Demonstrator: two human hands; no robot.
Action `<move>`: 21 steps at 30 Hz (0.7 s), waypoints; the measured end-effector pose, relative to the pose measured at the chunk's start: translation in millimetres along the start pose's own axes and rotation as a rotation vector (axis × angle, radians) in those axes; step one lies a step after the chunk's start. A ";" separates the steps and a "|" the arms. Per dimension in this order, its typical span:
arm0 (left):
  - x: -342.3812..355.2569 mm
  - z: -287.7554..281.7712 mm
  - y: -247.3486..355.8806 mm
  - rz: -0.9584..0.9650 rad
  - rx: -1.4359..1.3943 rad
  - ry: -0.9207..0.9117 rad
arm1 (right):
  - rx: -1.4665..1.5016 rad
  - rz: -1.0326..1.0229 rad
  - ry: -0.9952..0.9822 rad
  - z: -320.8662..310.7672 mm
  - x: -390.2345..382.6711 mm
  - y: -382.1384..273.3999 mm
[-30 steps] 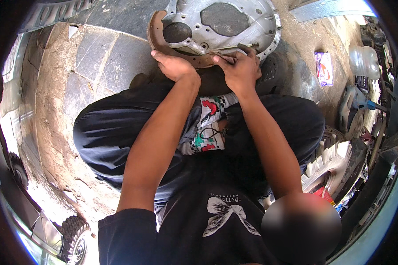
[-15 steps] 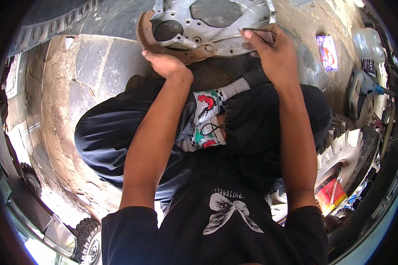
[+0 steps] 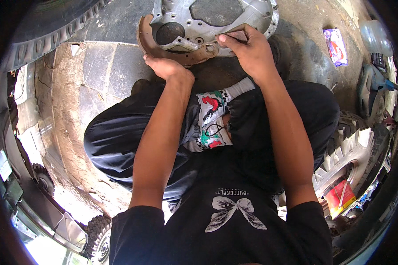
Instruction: The person sits on the floor and works on a brake drum assembly, repeatedly inserting and adjusting small metal pins or clips into the brake shoe mechanism. The hands manipulate the components by hand without visible tools.
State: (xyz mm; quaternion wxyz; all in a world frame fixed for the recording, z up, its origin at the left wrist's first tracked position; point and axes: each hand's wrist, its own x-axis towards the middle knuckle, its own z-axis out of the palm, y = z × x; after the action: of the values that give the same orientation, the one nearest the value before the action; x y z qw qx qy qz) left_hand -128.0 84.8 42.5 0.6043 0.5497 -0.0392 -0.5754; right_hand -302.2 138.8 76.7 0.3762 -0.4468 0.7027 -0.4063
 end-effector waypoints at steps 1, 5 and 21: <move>2.6 -1.4 -1.8 -0.001 -0.003 -0.024 | 0.000 -0.006 -0.002 1.1 -0.2 0.1; -6.3 6.0 4.4 -0.034 0.009 -0.071 | -0.008 -0.086 0.014 10.1 0.4 8.2; -3.2 -1.1 -0.6 -0.050 -0.004 0.058 | -0.316 -0.144 -0.088 23.0 -10.4 5.2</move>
State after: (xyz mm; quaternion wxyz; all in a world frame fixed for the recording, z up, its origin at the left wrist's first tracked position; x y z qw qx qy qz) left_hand -128.7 88.0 43.5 0.5917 0.5658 -0.0069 -0.5742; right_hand -280.1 144.5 64.9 0.3018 -0.5668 0.7069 -0.2966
